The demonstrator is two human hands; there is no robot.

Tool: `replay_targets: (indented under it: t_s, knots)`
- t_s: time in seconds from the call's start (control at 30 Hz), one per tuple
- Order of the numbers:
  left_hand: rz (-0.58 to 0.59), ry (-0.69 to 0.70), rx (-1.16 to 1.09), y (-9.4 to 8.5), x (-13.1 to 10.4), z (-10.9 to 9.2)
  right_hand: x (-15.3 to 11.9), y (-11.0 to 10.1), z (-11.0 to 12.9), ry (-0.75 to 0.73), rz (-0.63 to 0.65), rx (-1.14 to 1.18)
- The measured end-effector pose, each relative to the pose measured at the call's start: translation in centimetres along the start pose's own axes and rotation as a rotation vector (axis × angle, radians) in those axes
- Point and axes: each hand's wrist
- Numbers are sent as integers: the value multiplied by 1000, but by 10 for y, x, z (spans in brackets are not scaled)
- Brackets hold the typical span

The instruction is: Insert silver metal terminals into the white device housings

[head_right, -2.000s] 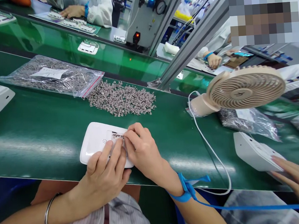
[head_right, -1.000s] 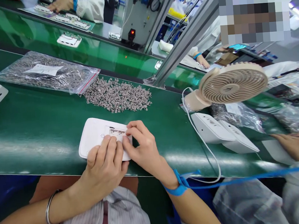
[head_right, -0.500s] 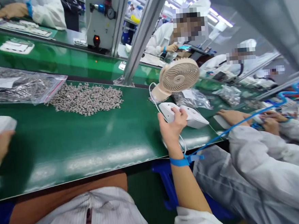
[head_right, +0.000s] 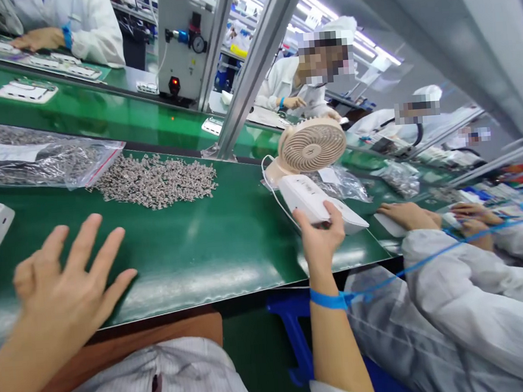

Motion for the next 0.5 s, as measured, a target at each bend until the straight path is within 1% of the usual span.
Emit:
replay_targets:
  t_s: [0.03, 0.07, 0.13, 0.17, 0.2, 0.23, 0.3, 0.33, 0.37, 0.4, 0.43, 0.5]
  knots:
    - [-13, 30, -10, -2, 1, -7, -9, 5, 17, 63, -77, 29]
    - [-13, 44, -39, -5, 2, -15, -20, 10, 35, 61, -44, 67]
    - [-1, 37, -123, -9, 3, -31, -45, 21, 75, -71, 128, 75]
    - [2, 26, -176, -12, 2, -38, -58, 23, 95, -146, 164, 28]
    - [7, 14, -236, -13, 1, -44, -70, 24, 114, -191, 204, -17]
    - [10, 10, -304, -15, -1, -49, -82, 22, 132, -229, 267, -15]
    - [1, 3, -439, -17, -4, -51, -97, 13, 162, -287, 494, 120]
    - [12, -7, -494, -19, -6, -50, -100, 7, 172, -314, 606, 207]
    - [30, -20, -529, -20, -6, -47, -99, 4, 179, -333, 680, 294]
    - [47, -33, -536, -21, -6, -43, -94, 4, 182, -330, 711, 359]
    - [57, -44, -520, -22, -5, -39, -85, 8, 181, -301, 699, 389]
    - [56, -32, -461, -26, -2, -31, -57, 29, 168, -189, 579, 330]
Point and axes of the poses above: each hand's wrist, its own x-axis towards the middle knuckle, its own y-axis out of the palm, z = x × y, and after that the axes turned 1 degree about -x, right-handed
